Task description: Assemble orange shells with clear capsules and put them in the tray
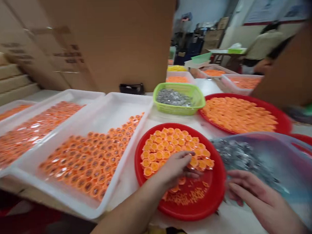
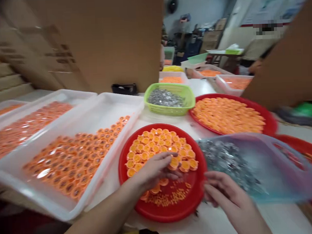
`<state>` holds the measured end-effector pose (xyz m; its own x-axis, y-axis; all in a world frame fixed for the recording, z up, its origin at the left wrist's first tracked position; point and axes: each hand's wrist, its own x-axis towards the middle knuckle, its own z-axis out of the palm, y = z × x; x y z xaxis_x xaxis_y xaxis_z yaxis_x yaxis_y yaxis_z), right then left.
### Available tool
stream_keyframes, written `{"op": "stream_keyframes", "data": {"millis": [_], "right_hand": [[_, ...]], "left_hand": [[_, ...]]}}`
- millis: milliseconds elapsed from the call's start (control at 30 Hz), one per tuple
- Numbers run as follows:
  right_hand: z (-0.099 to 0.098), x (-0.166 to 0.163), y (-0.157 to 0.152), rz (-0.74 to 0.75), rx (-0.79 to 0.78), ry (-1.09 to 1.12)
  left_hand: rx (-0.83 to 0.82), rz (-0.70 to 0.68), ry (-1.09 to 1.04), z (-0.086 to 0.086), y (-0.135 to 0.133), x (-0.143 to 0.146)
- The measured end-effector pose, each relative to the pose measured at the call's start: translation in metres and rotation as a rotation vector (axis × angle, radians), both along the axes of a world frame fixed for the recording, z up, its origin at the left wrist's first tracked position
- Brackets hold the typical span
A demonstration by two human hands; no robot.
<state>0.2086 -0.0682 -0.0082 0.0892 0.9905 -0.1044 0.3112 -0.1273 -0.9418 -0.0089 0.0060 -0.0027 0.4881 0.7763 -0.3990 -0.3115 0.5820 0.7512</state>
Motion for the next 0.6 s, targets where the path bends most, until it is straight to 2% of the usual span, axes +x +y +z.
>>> {"op": "stream_keyframes", "data": {"millis": [100,267,400,500,600], "right_hand": [[0.011,-0.001,-0.006,0.093,-0.066,0.068],[0.012,-0.010,-0.017,0.106,-0.078,0.153],[0.008,-0.010,-0.020,0.076,-0.030,0.164],[0.012,-0.011,-0.018,0.052,0.023,0.157],[0.019,-0.015,-0.015,0.053,0.033,0.240]], "left_hand": [[0.114,-0.064,0.037,0.000,-0.001,-0.004],[0.277,-0.123,0.102,-0.003,-0.006,-0.002],[0.210,-0.078,0.174,-0.006,-0.009,0.002],[0.152,-0.050,0.094,-0.007,-0.009,0.003],[0.145,-0.049,0.011,-0.009,-0.009,0.002]]}}
